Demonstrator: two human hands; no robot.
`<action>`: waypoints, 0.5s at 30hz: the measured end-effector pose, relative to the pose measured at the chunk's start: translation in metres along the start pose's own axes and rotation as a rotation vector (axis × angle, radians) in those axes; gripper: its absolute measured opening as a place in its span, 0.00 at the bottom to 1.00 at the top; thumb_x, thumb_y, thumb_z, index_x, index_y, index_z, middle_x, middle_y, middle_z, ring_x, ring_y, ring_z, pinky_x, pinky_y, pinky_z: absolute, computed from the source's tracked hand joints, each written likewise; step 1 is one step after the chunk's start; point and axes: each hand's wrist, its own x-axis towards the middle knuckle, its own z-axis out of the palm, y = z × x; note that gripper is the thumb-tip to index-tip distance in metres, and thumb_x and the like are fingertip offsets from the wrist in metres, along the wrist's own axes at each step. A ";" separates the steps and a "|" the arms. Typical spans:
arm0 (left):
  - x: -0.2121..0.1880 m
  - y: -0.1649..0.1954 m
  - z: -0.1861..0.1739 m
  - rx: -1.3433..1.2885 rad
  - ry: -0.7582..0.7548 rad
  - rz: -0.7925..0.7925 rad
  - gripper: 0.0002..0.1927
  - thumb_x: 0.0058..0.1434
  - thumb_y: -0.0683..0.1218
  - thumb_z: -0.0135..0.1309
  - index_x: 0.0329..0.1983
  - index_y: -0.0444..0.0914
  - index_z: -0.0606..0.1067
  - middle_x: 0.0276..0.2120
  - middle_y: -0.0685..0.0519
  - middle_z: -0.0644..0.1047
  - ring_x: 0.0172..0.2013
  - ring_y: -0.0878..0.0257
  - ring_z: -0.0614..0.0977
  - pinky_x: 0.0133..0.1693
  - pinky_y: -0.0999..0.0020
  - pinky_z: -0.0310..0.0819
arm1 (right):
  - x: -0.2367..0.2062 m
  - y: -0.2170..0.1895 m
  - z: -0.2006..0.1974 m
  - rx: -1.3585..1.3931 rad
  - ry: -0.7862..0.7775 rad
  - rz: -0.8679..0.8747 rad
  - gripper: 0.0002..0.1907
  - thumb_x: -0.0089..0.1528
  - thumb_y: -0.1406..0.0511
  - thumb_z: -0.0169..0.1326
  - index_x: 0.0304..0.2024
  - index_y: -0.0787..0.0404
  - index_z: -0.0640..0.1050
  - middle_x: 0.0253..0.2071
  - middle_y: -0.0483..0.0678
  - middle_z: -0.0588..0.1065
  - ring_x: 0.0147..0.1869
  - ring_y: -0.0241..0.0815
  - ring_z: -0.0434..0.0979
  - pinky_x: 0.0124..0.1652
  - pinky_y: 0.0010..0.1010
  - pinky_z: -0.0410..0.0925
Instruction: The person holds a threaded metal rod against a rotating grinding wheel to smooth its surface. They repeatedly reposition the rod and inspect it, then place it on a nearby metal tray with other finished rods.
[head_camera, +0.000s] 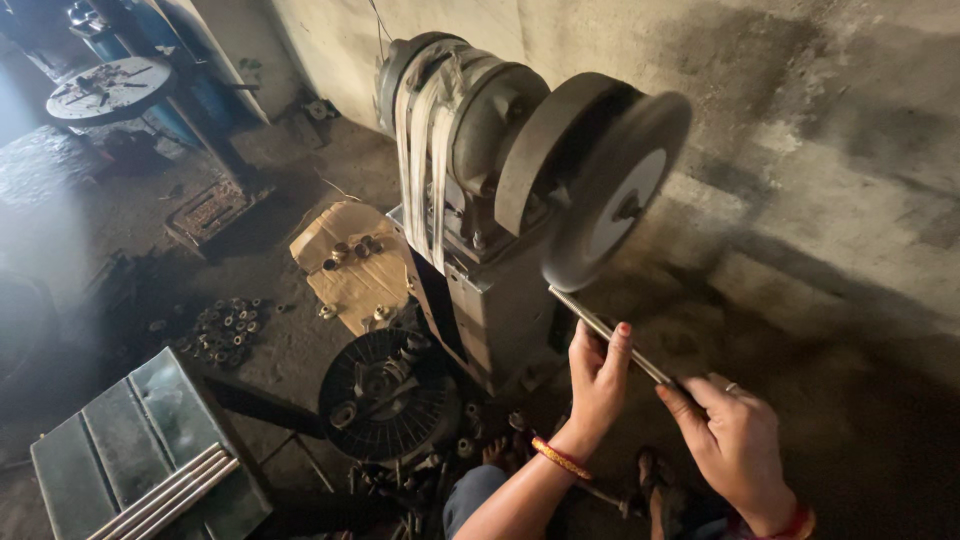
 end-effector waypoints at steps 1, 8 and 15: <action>0.000 0.000 0.000 0.003 0.003 -0.005 0.09 0.73 0.44 0.52 0.51 0.36 0.70 0.32 0.61 0.72 0.32 0.74 0.69 0.33 0.77 0.63 | 0.001 0.000 0.000 0.017 -0.034 0.030 0.09 0.59 0.61 0.62 0.34 0.61 0.82 0.24 0.53 0.76 0.27 0.52 0.77 0.28 0.39 0.66; 0.000 -0.002 -0.009 -0.064 -0.077 -0.046 0.07 0.74 0.46 0.51 0.44 0.38 0.68 0.32 0.61 0.70 0.32 0.73 0.69 0.34 0.76 0.64 | -0.002 -0.008 -0.002 -0.087 0.222 -0.262 0.11 0.54 0.64 0.66 0.36 0.63 0.82 0.29 0.51 0.78 0.34 0.49 0.78 0.35 0.35 0.70; 0.003 -0.007 -0.012 -0.060 -0.130 -0.067 0.08 0.75 0.46 0.50 0.41 0.39 0.68 0.31 0.59 0.70 0.32 0.72 0.71 0.34 0.74 0.66 | -0.003 -0.008 -0.006 -0.243 0.314 -0.413 0.12 0.54 0.65 0.69 0.36 0.63 0.81 0.29 0.51 0.77 0.38 0.50 0.79 0.39 0.38 0.71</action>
